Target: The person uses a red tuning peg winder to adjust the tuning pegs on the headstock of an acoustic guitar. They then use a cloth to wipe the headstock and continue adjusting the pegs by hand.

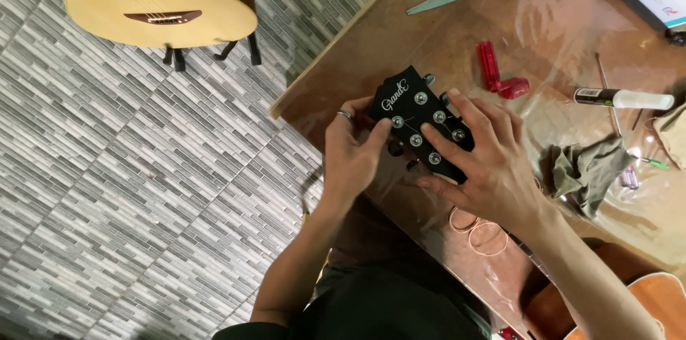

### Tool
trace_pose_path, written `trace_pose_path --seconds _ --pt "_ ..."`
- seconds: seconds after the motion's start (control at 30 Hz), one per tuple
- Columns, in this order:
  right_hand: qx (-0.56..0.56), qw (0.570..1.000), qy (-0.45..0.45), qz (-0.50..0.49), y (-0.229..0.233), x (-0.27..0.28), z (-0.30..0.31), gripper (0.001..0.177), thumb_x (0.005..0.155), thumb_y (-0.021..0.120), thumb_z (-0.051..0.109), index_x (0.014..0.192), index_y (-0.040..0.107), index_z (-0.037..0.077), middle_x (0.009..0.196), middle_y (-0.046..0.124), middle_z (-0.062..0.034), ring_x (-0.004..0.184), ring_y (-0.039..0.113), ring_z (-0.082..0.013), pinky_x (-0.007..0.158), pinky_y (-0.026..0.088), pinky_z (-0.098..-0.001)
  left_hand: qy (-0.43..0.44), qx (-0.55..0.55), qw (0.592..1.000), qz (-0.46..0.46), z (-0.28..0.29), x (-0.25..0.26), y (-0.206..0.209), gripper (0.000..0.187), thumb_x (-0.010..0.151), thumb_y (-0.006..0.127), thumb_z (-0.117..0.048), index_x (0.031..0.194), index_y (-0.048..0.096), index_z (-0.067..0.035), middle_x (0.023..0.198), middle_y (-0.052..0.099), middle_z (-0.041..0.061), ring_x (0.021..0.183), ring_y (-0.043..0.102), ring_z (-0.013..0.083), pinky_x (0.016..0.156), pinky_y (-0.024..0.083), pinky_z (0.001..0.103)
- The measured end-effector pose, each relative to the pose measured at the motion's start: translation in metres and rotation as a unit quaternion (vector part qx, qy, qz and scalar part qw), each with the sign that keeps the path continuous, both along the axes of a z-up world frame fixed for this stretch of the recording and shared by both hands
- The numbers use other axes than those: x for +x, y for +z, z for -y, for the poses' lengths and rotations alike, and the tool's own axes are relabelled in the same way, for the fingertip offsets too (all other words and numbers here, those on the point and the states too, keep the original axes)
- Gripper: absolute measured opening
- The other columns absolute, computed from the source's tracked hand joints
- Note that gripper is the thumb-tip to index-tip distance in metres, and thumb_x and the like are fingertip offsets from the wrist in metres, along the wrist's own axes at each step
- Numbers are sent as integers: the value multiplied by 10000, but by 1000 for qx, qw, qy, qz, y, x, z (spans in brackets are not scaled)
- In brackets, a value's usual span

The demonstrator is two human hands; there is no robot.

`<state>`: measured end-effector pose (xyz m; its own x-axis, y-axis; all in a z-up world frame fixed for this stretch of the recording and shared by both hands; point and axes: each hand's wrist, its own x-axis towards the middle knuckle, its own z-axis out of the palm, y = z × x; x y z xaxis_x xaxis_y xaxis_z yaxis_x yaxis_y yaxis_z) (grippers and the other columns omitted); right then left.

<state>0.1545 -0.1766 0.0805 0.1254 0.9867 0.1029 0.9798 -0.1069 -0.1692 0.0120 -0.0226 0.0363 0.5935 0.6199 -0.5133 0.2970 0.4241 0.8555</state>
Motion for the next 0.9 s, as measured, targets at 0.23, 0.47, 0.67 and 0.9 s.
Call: trace_pose_path --seconds 0.23,0.47,0.67,0.9 --pt "4 1000 2 -6 -1 1 0 624 952 594 638 1347 666 162 1501 500 -286 1296 568 -431 979 452 -537 23 47 999 -11 -3 4 -10 293 911 720 -252 1094 652 -35 926 719 58 754 630 118 660 537 250" --pt "5 1000 -6 -12 -3 1 4 625 946 604 652 1356 672 185 1547 460 -257 1272 560 -427 995 443 -544 -172 72 982 -4 -41 -8 6 273 970 620 -162 1202 698 -43 1063 783 41 928 739 145 798 592 268" --pt "10 1000 -5 -18 -3 0 4 624 944 628 640 1361 667 177 1540 470 -261 1282 560 -433 999 448 -554 -171 93 981 25 -35 -12 2 304 1002 574 -187 1251 679 -49 1114 780 44 955 745 147 795 603 260" --pt "19 1000 9 -19 0 2 7 677 893 782 619 1365 601 168 1484 515 -263 1271 568 -452 1018 501 -580 -21 192 980 -51 0 2 -49 349 840 785 -353 1041 692 -84 884 733 49 788 662 141 734 540 315"
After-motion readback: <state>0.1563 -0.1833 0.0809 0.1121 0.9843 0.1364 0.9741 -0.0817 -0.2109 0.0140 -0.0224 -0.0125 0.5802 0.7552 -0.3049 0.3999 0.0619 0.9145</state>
